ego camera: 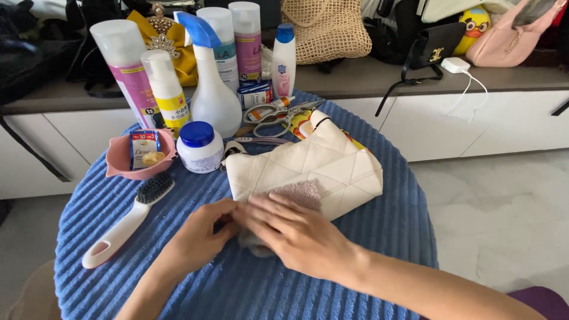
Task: Polishing a white quilted leather bag with a damp cloth at a workshop table.
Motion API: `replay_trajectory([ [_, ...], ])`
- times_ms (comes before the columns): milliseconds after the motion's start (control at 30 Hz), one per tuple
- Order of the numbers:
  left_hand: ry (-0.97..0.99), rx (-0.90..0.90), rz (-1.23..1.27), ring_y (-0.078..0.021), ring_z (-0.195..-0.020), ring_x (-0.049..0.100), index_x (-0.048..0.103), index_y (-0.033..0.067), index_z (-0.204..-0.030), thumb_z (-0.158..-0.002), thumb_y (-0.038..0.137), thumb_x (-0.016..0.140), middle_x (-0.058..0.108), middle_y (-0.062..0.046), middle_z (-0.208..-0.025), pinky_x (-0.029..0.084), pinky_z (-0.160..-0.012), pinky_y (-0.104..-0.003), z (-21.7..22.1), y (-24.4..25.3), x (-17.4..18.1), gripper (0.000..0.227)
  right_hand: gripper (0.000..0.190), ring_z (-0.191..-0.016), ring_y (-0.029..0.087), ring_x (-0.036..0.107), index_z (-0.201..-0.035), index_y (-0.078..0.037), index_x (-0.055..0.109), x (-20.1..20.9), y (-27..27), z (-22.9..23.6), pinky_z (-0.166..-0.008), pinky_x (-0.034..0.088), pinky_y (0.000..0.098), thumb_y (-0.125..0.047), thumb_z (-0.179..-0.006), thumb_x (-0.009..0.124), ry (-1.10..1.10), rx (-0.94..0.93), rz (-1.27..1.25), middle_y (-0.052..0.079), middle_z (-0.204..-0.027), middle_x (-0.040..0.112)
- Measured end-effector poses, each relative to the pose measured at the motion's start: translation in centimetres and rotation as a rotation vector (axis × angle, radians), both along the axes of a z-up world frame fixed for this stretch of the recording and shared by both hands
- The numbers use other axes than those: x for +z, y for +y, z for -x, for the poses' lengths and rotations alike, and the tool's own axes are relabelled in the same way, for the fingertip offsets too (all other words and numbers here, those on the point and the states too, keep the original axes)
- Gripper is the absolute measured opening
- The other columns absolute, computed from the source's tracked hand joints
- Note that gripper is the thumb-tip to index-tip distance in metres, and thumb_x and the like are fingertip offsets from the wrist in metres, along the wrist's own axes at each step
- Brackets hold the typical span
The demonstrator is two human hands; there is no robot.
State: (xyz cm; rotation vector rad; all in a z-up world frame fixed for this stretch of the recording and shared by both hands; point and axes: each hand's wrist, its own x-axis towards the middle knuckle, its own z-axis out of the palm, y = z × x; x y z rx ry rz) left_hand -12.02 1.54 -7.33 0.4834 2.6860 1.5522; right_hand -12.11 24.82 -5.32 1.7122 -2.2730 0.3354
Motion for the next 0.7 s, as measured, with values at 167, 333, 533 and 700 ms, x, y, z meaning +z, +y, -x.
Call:
replay_trajectory([
  [167,-0.146,-0.042,0.037,-0.0168,-0.108,0.078,0.062,0.0195,-0.142,-0.085,-0.005,0.054,0.082,-0.003,-0.116,0.06,-0.089,-0.031,-0.4,0.5,2.4,0.063,0.06,-0.15,0.033,0.038,-0.154,0.005,0.038,-2.1,-3.3,-2.4,-0.122,0.033,0.0398,-0.023,-0.102,0.04,0.591,-0.495,-0.187,0.021,-0.157,0.045],
  [333,-0.039,-0.069,0.06,-0.0194,-0.132,0.064,0.05,0.0185,-0.151,-0.086,-0.003,0.05,0.068,-0.004,-0.143,0.05,-0.105,-0.033,-0.1,-0.3,0.0,0.069,0.056,-0.142,0.04,0.046,-0.146,0.009,0.046,-1.2,-1.9,-1.6,-0.124,0.033,0.0457,-0.01,-0.094,0.054,0.465,-0.265,-0.188,0.028,-0.149,0.052],
  [533,-0.087,-0.024,0.11,-0.0153,-0.111,0.068,0.053,0.0214,-0.151,-0.098,0.012,0.051,0.075,0.0,-0.12,0.049,-0.092,-0.031,-0.3,0.0,0.7,0.054,0.064,-0.149,0.031,0.036,-0.151,0.0,0.042,1.0,2.8,-0.7,-0.126,0.025,0.0426,0.008,-0.09,0.059,-0.072,0.048,-0.162,0.019,-0.158,0.043],
  [700,-0.171,0.074,0.177,-0.0124,-0.102,0.07,0.057,0.0259,-0.151,-0.099,0.042,0.047,0.077,0.002,-0.113,0.049,-0.085,-0.03,-1.3,1.6,2.9,0.055,0.051,-0.146,0.026,0.043,-0.145,-0.005,0.054,1.7,6.0,-0.3,-0.123,0.035,0.0408,0.005,-0.095,0.062,-0.234,0.146,-0.022,0.011,-0.151,0.054],
])
